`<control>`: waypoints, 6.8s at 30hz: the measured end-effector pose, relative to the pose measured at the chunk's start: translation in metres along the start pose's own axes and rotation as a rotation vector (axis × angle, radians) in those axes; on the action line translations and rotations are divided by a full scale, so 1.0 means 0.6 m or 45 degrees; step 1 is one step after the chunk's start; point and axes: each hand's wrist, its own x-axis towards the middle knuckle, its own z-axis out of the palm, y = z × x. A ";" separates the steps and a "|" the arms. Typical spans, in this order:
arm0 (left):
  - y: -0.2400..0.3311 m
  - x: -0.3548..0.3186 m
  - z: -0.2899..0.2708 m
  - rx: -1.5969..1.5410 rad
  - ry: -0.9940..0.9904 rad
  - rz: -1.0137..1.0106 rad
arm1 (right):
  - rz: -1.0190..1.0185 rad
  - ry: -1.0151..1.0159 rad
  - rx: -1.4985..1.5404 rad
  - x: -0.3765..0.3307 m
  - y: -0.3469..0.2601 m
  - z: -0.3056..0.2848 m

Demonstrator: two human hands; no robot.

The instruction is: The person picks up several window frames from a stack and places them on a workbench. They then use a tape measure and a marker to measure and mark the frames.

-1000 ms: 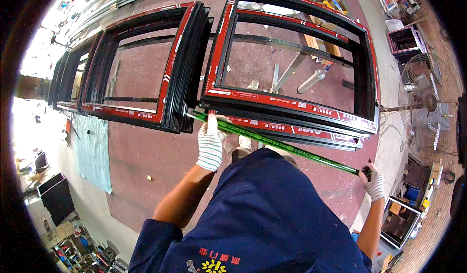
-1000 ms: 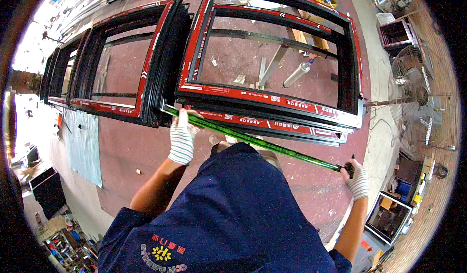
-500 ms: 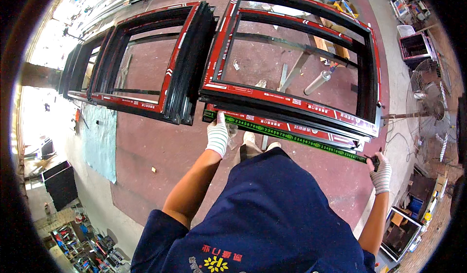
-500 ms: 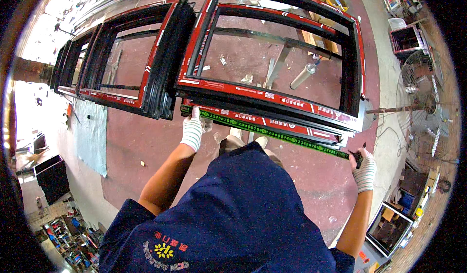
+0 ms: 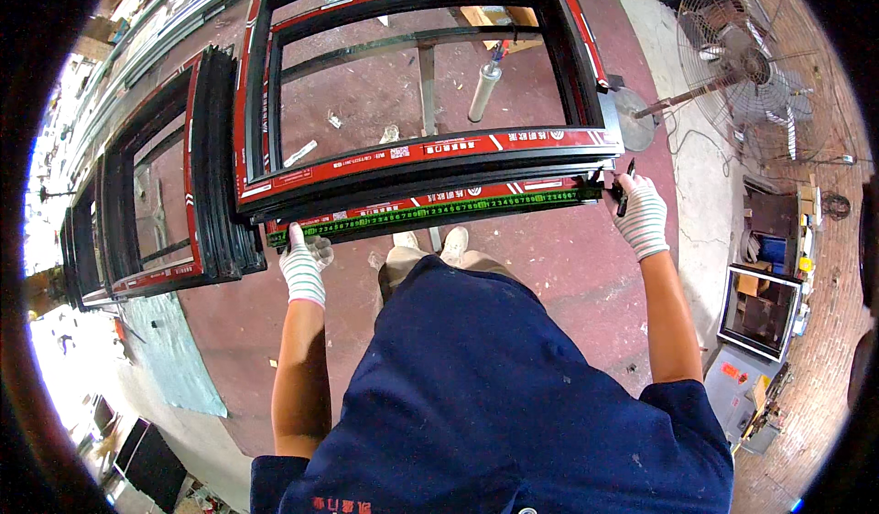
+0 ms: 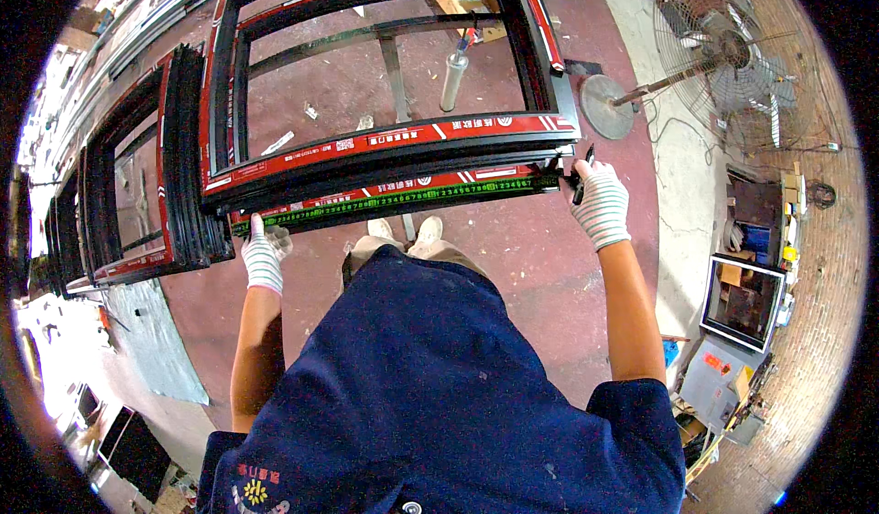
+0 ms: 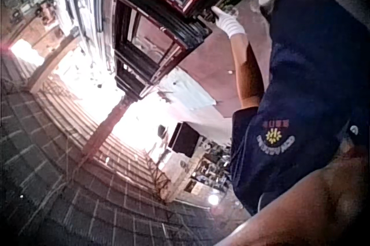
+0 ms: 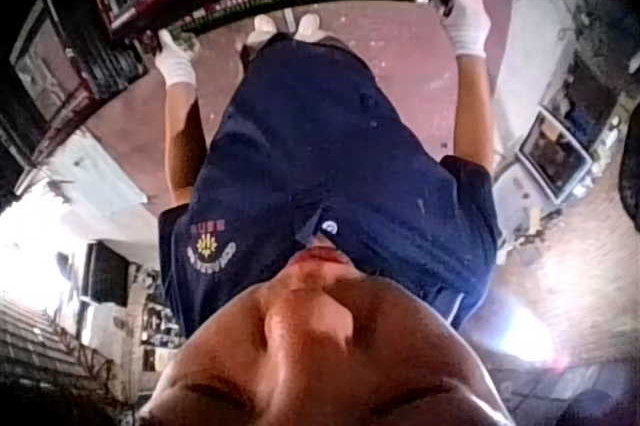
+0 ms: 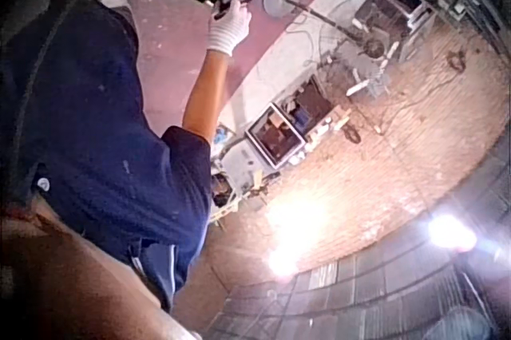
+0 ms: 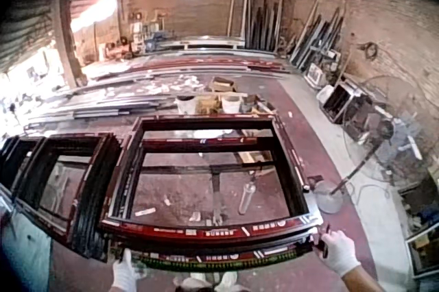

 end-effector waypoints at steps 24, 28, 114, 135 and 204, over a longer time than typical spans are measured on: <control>0.037 -0.324 0.137 0.265 -0.641 0.763 | 0.018 0.151 0.625 -0.098 -0.050 -0.037; -0.008 -0.314 0.193 0.548 -0.807 1.084 | 0.144 0.149 0.738 -0.114 -0.082 -0.049; 0.515 0.031 -0.857 1.074 -0.714 -0.096 | -1.427 -0.054 0.960 -0.064 -1.444 -0.114; 0.825 0.347 -0.689 2.141 -0.967 0.979 | -0.310 0.621 0.949 0.018 -1.533 -0.010; 1.000 0.544 -0.963 2.484 -0.530 0.890 | -0.610 0.461 0.678 0.027 -1.743 -0.029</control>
